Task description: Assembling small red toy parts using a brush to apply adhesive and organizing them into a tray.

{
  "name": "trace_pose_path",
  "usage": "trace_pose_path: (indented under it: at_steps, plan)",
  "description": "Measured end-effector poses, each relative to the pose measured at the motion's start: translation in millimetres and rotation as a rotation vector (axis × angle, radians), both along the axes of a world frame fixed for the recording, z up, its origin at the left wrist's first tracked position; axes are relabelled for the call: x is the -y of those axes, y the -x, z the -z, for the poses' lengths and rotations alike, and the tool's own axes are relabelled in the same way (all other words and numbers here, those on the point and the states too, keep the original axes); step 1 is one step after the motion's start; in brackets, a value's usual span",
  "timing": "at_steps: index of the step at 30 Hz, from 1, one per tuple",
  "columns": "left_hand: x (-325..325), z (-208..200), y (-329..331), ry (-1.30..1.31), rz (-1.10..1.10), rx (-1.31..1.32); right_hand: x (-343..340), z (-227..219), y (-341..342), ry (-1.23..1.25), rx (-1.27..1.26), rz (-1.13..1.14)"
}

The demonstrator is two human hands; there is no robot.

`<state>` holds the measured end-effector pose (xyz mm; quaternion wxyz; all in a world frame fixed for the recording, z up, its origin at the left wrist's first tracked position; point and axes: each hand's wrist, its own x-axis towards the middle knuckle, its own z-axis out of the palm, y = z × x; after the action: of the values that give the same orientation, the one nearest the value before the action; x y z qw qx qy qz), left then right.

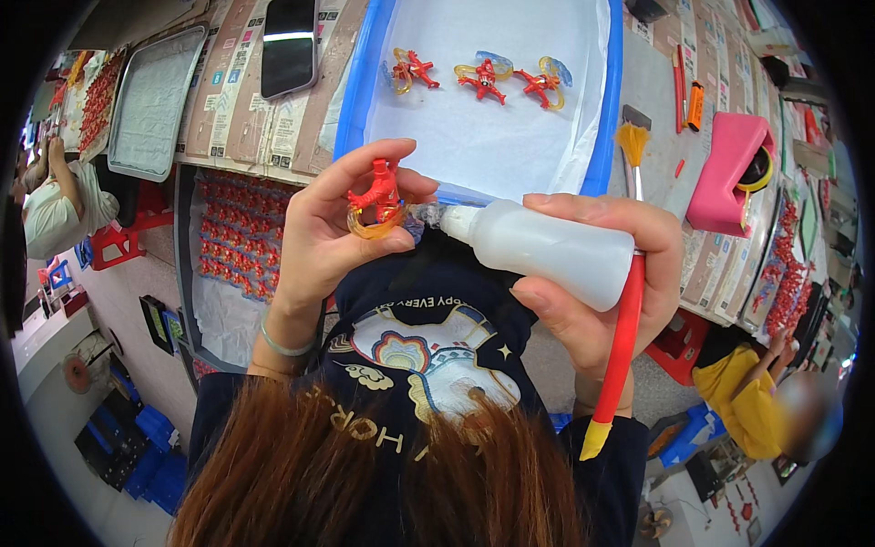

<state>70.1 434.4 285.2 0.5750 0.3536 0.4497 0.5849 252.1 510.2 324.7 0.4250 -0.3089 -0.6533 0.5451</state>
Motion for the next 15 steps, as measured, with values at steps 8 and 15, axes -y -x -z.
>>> trace_pose_path:
  at_steps: [8,15]
  plan:
    - [-0.7,-0.2,-1.4,0.006,0.009,-0.021,-1.8,-4.2,-1.0,-0.013,0.042,0.003]
    - [-0.4,-0.5,-0.8,0.013,0.028,-0.038,-1.7,-5.7,-0.9,-0.040,0.059,0.007]
